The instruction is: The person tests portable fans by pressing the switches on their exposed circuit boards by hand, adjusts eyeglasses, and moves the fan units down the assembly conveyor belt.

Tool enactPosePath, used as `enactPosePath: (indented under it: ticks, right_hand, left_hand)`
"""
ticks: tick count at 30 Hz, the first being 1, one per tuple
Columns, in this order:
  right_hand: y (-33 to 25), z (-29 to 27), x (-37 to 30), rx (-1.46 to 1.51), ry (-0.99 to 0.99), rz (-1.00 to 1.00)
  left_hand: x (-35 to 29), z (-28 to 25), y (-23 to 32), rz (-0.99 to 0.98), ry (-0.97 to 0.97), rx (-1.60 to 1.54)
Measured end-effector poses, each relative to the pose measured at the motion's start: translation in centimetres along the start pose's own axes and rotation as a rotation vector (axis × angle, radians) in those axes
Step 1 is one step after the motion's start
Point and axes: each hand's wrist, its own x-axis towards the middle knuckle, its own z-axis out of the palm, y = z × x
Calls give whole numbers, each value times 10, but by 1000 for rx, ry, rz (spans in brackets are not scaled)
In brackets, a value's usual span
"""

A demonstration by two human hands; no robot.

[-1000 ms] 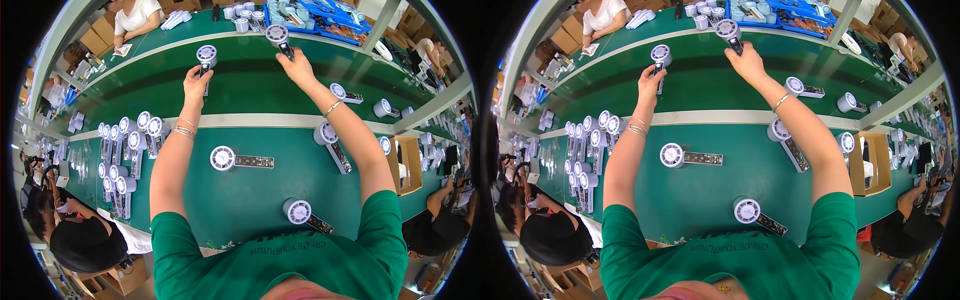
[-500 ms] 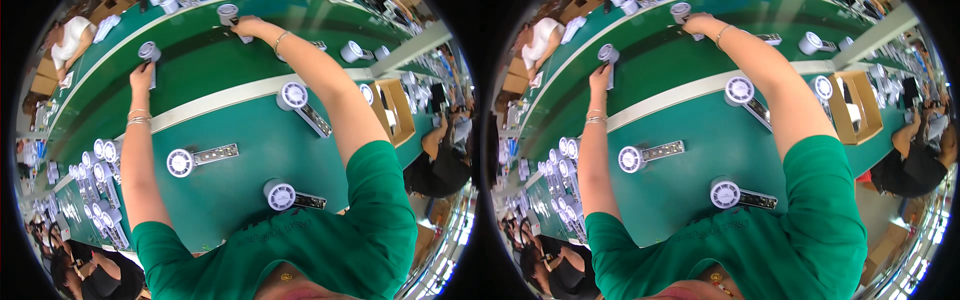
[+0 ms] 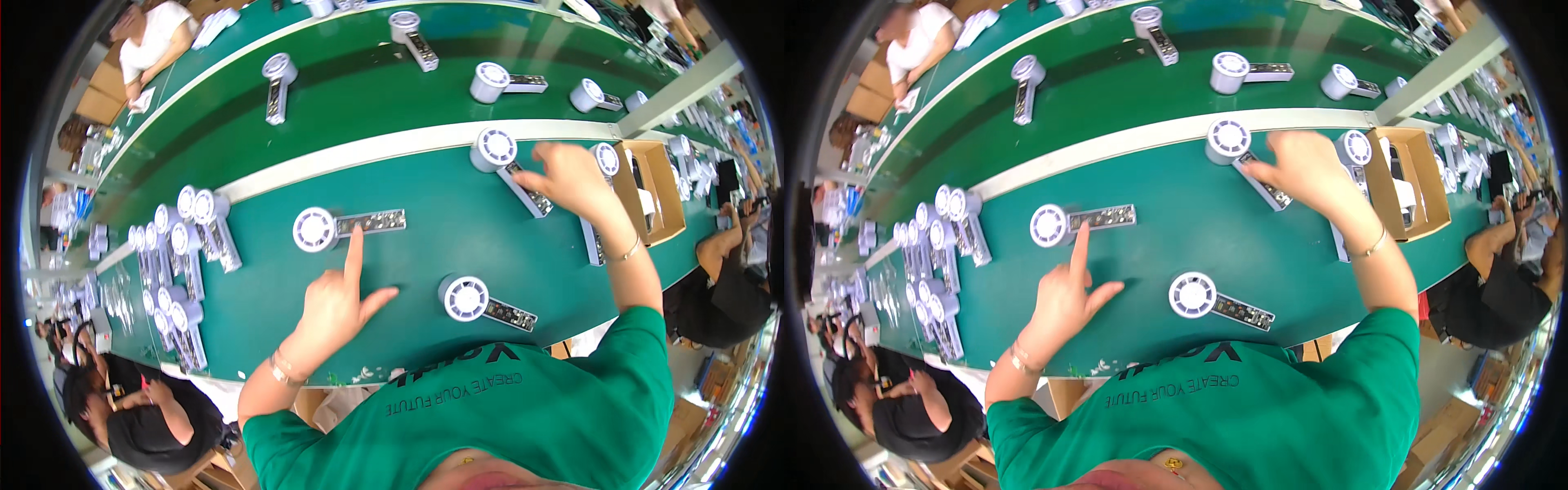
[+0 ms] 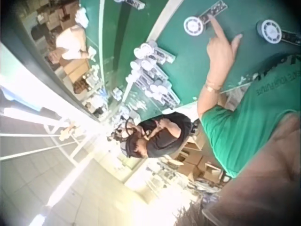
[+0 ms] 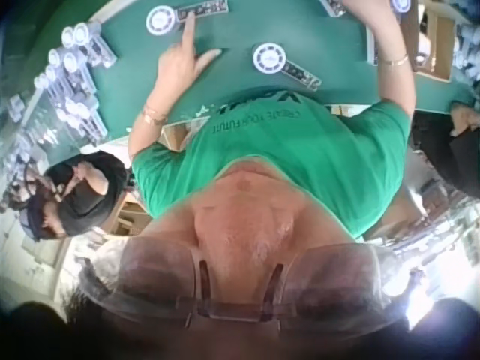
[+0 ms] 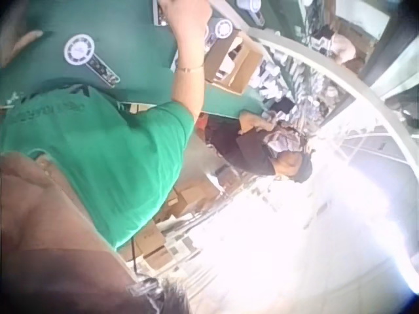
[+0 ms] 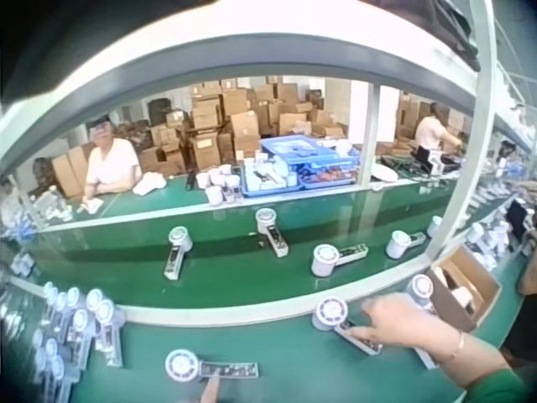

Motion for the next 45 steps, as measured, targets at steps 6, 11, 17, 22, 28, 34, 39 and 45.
enactPosePath:
  ticks: [6,11,17,22,28,34,39,45]
  right_hand:
    - [11,61,-14,291,26,131]
    - [5,82,2,654,84,213]
    - [-50,78,17,1362,-124,139]
    - [-76,98,33,1514,-83,115]
    - [-66,139,43,1331,258,-22]
    - [-80,114,29,1205,231,111]
    - [-76,115,24,1373,379,48]
    - [-78,127,35,1367,386,39]
  left_hand:
    - [34,18,-11,-99,143,159]
    - [28,13,-14,-155,336,47]
    - [13,23,-16,-94,501,34]
    - [10,42,-25,-518,670,-464]
    - [46,45,-52,-459,527,-448]
    - [44,52,-87,-435,466,-719]
    - [48,52,-67,-437,507,-1000]
    - [53,36,-32,-518,542,-1195]
